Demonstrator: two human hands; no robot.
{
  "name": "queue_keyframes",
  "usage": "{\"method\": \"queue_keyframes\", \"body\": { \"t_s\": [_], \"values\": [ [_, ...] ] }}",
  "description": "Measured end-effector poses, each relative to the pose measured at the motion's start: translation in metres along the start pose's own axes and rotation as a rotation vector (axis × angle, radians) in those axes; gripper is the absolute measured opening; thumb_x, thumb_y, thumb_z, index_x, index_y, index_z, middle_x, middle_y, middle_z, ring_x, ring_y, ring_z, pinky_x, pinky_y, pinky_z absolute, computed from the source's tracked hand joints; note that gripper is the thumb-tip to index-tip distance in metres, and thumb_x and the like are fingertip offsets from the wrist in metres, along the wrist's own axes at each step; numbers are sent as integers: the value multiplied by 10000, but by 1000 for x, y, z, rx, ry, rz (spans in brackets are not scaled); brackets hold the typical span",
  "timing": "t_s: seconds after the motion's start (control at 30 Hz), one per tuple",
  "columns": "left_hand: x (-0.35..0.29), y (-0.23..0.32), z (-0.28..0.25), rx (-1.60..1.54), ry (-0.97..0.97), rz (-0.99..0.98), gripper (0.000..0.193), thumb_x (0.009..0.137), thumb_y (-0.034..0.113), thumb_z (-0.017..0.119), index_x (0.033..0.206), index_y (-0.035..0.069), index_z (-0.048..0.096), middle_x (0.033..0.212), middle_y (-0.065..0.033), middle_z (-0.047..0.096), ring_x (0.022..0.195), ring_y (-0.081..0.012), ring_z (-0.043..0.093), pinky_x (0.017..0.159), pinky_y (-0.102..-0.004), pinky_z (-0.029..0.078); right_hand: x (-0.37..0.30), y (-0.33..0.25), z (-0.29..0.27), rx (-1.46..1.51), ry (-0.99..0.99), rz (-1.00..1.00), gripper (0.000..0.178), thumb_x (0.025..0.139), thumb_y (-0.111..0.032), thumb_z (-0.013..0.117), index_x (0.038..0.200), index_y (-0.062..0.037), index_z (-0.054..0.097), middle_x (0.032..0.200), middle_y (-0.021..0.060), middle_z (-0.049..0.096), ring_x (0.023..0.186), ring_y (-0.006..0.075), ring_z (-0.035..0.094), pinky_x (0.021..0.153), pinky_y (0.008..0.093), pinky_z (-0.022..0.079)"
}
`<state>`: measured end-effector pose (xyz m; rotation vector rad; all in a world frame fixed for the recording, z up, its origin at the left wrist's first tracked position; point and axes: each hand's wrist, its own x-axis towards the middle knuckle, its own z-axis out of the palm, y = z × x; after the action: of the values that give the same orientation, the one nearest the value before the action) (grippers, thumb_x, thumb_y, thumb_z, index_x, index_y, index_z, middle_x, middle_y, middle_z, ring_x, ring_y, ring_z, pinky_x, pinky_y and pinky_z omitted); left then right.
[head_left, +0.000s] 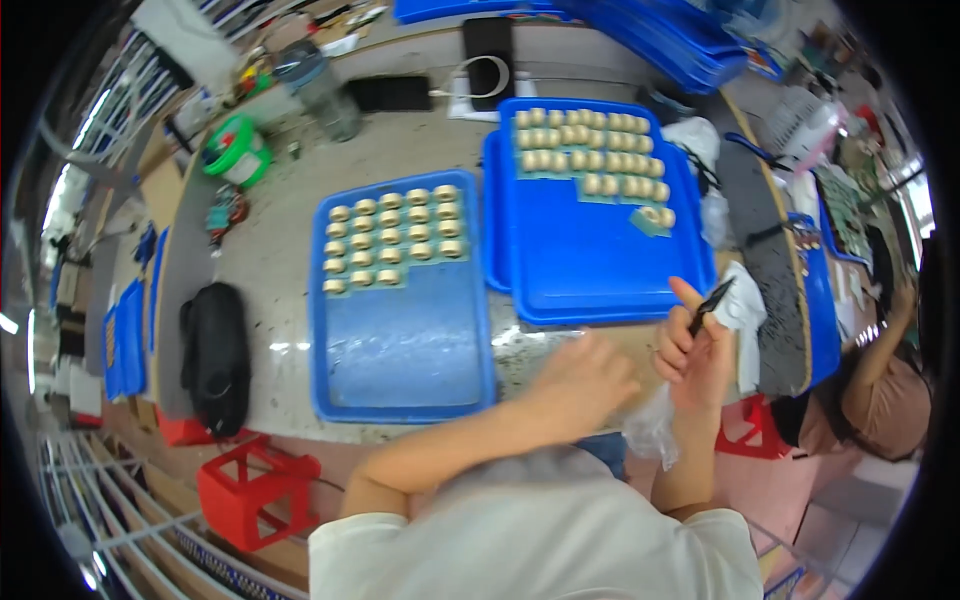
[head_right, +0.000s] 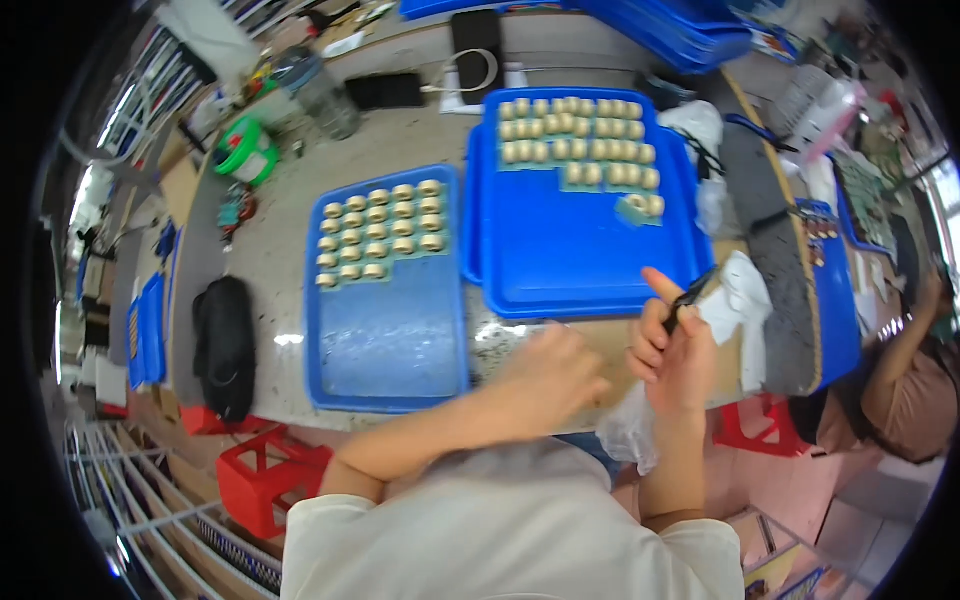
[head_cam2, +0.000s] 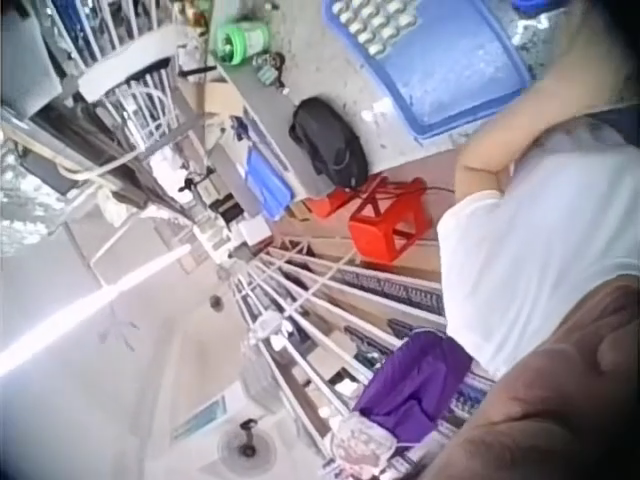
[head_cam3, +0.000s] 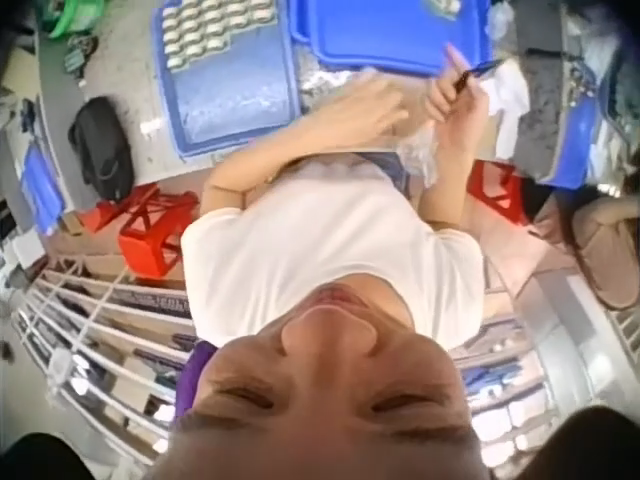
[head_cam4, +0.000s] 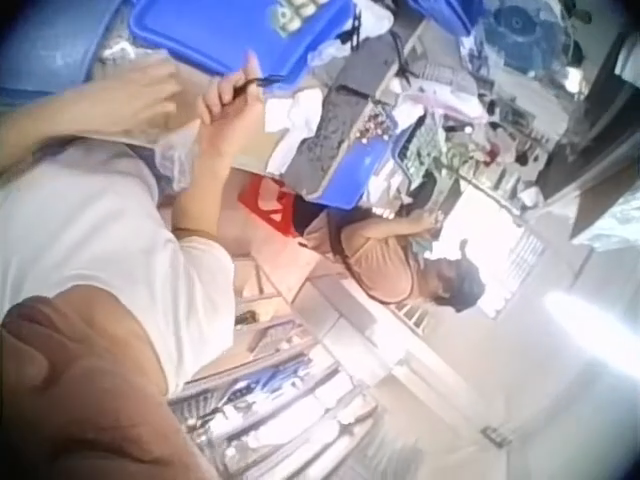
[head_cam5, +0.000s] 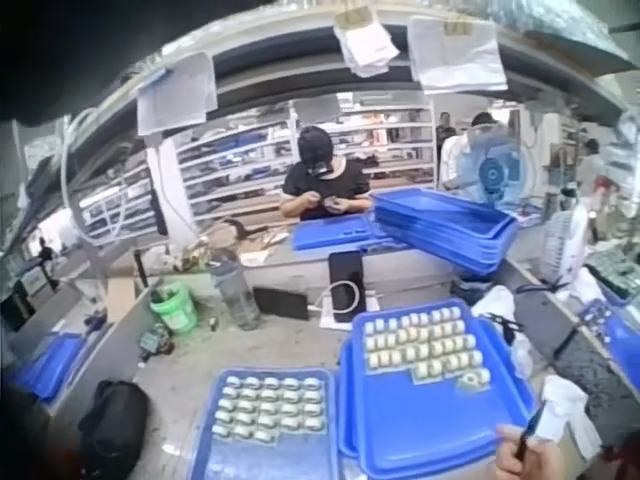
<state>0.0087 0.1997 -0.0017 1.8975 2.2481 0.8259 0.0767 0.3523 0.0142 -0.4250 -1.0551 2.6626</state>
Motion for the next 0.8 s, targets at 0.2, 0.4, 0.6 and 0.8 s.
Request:
{"method": "queue_keyframes", "body": {
  "t_s": [0.2,0.4,0.6,0.8],
  "values": [
    [37,-42,-20,111,238,-138,170,689,138,582,833,51,554,845,-88,489,825,-259,439,692,-340,371,-25,9,-22,-121,283,-99,467,836,-340,422,1207,-61,368,612,-27,281,437,61,261,317,181,191],
    [-3,-101,-72,344,397,-311,61,653,84,593,708,64,609,706,-81,532,732,-258,467,671,-352,356,-37,3,-40,-163,355,-215,461,852,-307,381,1220,-31,349,628,-25,299,427,55,247,313,174,192],
    [-73,-166,-102,471,231,-492,97,632,109,632,727,97,644,709,-34,544,763,-239,469,669,-357,357,-23,-3,-49,-177,330,-276,473,867,-289,354,1235,1,291,626,-11,313,450,55,261,320,170,212],
    [-79,-170,-93,423,213,-556,118,648,165,631,752,114,656,730,-23,527,790,-219,455,715,-348,321,-18,5,-34,-166,293,-294,442,875,-273,335,1231,-12,311,635,-11,318,459,56,269,328,167,224]
  ]
}}
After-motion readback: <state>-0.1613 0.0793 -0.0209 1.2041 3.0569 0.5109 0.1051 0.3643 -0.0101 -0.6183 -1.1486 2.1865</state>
